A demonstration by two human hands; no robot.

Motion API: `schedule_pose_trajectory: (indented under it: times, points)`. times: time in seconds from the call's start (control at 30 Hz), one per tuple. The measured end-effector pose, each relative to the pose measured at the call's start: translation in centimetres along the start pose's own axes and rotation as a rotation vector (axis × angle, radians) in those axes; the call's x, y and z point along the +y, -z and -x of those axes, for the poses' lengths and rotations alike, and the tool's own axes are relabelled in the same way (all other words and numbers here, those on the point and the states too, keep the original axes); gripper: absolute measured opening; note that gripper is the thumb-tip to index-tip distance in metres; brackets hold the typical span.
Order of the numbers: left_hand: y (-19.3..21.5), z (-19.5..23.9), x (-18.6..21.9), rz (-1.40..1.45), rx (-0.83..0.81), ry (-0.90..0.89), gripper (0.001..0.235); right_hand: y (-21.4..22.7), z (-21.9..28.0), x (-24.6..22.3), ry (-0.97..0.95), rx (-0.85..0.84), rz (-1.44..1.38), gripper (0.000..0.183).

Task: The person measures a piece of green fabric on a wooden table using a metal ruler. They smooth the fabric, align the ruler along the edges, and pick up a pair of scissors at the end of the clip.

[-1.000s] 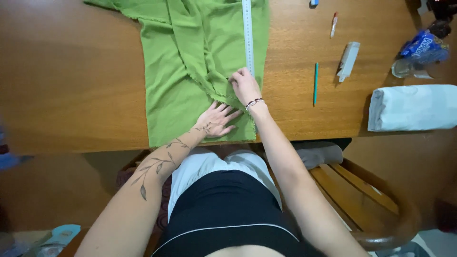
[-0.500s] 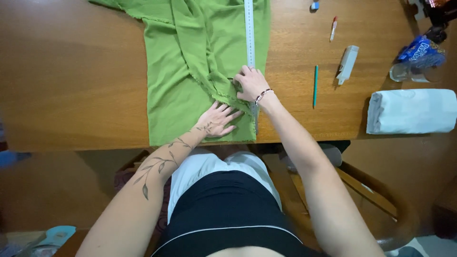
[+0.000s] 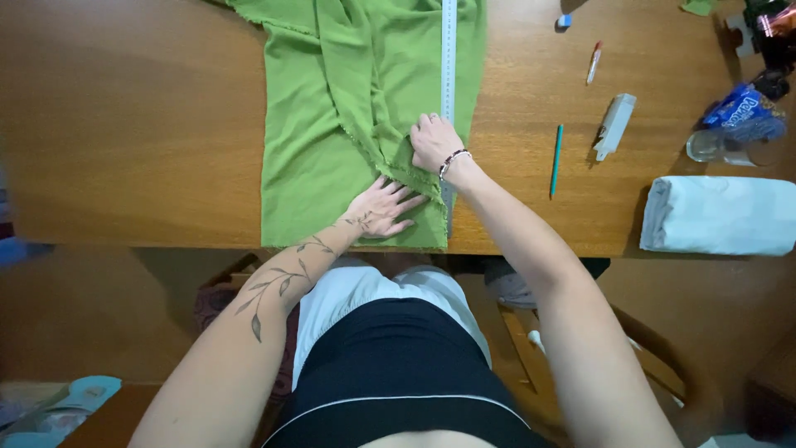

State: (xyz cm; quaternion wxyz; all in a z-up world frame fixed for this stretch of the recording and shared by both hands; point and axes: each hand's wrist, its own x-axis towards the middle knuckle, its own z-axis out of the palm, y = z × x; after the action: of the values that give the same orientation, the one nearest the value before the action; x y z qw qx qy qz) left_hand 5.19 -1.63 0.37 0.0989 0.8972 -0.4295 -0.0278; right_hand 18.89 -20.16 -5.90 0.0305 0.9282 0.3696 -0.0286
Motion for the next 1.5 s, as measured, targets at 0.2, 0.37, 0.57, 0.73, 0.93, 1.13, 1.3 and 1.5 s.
schedule_pose_trajectory:
  times: [0.2, 0.37, 0.57, 0.73, 0.93, 1.13, 1.3, 1.5]
  points:
    - [1.1, 0.0, 0.3, 0.091, -0.136, 0.025, 0.061, 3.6, 1.3, 1.8, -0.054, 0.003, -0.444, 0.027]
    - [1.0, -0.4, 0.1, 0.063, -0.195, 0.011, 0.062, 4.3, 4.7, 8.3, -0.205, 0.182, -0.343, 0.016]
    - [2.9, -0.4, 0.0, 0.074, -0.315, 0.042, 0.064, 8.6, 6.0, 9.3, -0.548, 0.314, -0.385, 0.020]
    - [0.8, 0.5, 0.1, 0.036, -0.028, 0.012, 0.057, 12.9, -4.1, -1.3, -0.463, 0.217, -0.496, 0.021]
    - [0.9, 0.1, -0.2, 0.068, 0.366, -0.017, 0.043, 5.3, -14.5, -9.5, -0.502, -0.029, -0.507, 0.015]
    - [-0.8, 0.7, -0.5, 0.105, 0.305, -0.031, 0.042, 7.9, -9.0, -9.7, -0.446, 0.200, -0.677, 0.037]
    - [-0.6, 0.6, -0.8, 0.137, 0.085, 0.013, 0.052, 10.3, 1.0, -7.3, -0.489, 0.190, -0.662, 0.054]
    - [0.5, 0.6, -1.1, 0.147, 0.115, -0.004, 0.052, 8.1, 2.3, -7.2, -0.538, 0.059, -0.682, 0.036]
